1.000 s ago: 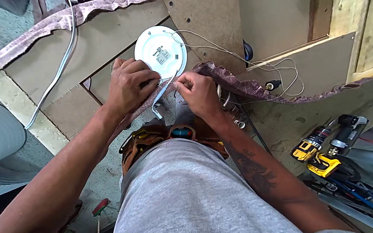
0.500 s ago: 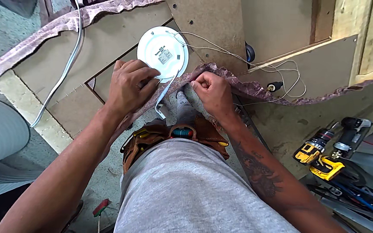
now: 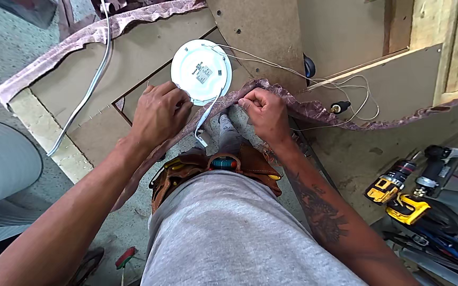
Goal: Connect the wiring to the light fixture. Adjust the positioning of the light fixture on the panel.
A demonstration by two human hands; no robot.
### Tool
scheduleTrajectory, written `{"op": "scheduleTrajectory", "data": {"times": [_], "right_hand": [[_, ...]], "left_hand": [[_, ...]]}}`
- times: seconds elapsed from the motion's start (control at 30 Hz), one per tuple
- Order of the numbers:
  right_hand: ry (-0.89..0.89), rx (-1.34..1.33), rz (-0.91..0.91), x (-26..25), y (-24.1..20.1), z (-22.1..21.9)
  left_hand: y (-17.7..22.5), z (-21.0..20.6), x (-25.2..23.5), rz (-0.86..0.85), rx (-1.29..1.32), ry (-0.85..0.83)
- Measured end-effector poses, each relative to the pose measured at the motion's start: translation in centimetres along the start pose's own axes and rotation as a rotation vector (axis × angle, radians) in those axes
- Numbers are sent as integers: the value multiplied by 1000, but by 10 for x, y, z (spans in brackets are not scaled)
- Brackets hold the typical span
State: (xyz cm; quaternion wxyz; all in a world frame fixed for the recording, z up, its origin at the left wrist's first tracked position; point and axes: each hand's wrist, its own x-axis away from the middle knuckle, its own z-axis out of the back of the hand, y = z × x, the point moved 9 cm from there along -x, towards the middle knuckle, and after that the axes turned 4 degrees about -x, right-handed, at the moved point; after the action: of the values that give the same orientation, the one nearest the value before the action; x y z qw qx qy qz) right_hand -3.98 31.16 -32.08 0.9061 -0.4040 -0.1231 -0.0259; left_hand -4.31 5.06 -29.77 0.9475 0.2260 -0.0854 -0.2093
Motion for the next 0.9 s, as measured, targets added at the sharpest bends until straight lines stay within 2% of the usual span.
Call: {"op": "scheduleTrajectory", "data": {"times": [0.1, 0.2, 0.3, 0.4, 0.5, 0.57, 0.63, 0.77, 0.8, 0.9], "right_hand": [[48, -20, 30, 8, 1, 1], [37, -141, 58, 21, -15, 6], [-115, -368, 24, 43, -56, 2], [-310, -487, 107, 70, -107, -31], [-522, -149, 319, 95, -139, -76], [-640, 59, 385, 96, -140, -89], [-560, 59, 387, 74, -143, -65], [-188, 154, 370, -24, -139, -10], [-153, 211, 357, -48, -135, -7], [-196, 356, 331, -91, -132, -23]], "left_hand": [[2, 1, 0, -29, 9, -32], [0, 13, -2, 58, 44, -23], [6, 24, 5, 198, 183, -35], [13, 13, 23, 417, 516, -34], [17, -14, 42, 599, 1073, -15], [13, -16, 54, 658, 1186, 27], [5, -8, 71, 687, 1183, 96], [-10, 11, 110, 717, 1051, 136], [-12, 16, 119, 705, 969, 119], [-9, 32, 153, 693, 699, 87]]}}
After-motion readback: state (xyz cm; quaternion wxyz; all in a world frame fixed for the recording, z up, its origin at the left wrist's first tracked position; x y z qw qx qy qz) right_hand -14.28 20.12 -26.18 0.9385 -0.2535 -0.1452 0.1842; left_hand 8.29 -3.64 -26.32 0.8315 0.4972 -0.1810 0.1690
